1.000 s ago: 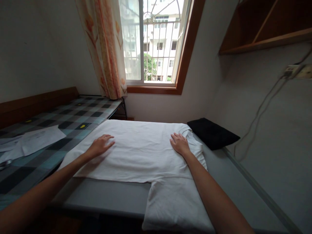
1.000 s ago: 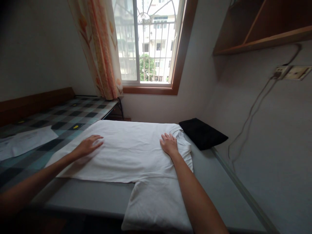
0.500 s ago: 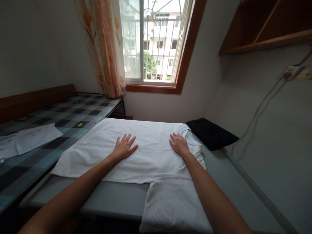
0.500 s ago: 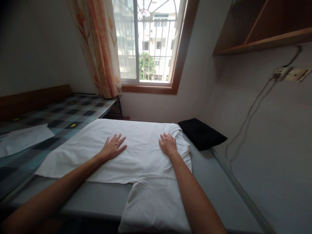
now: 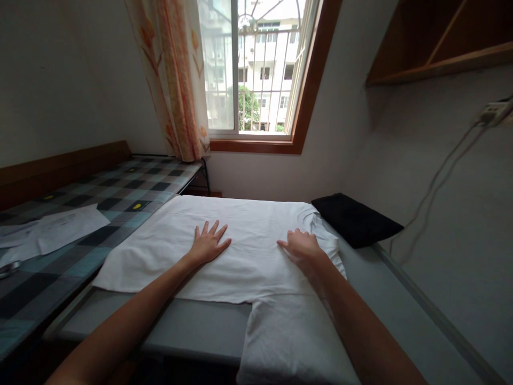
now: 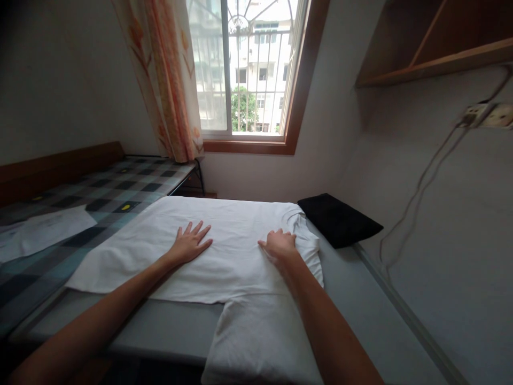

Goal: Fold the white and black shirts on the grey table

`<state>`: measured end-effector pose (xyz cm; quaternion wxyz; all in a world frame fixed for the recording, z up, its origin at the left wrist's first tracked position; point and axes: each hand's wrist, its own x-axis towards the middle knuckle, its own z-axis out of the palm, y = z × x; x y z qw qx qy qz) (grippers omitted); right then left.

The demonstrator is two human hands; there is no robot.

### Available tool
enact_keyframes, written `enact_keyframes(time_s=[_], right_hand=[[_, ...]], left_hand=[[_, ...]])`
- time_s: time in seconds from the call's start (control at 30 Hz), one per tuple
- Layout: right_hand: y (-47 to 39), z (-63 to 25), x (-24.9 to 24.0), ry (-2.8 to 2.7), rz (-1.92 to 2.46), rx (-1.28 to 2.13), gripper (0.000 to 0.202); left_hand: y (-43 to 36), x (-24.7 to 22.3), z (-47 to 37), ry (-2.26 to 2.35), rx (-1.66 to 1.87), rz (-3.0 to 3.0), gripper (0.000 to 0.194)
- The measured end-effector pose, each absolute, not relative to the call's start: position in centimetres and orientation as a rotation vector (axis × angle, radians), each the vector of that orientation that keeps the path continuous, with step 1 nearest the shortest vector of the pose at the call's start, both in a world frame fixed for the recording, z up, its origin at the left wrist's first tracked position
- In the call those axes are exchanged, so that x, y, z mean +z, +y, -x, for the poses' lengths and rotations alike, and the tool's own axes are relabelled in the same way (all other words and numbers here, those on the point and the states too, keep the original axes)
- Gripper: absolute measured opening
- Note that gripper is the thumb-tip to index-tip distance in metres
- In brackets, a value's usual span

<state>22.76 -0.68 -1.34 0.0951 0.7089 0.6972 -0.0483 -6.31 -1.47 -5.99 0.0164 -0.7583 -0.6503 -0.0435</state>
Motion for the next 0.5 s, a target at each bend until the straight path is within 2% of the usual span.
enact_keyframes(time_s=[0.17,0.27,0.5], right_hand=[[-1.6,-21.7,-1.0,1.966,-2.132,-0.158,0.078],[-1.8,-21.7,-2.0,1.959,-2.153,-0.175,0.080],[-1.0,-22.4,-3.5,2.025,-2.190,-0.210,0.083]], left_hand=[[-3.1,-5.9,5.6,-2.014,-0.093,2.329,0.069],[-3.8,-6.1,5.2,-2.045,-0.063,2.358,0.079],[-2.9,-5.9,5.1,-2.085,-0.053,2.368,0.080]])
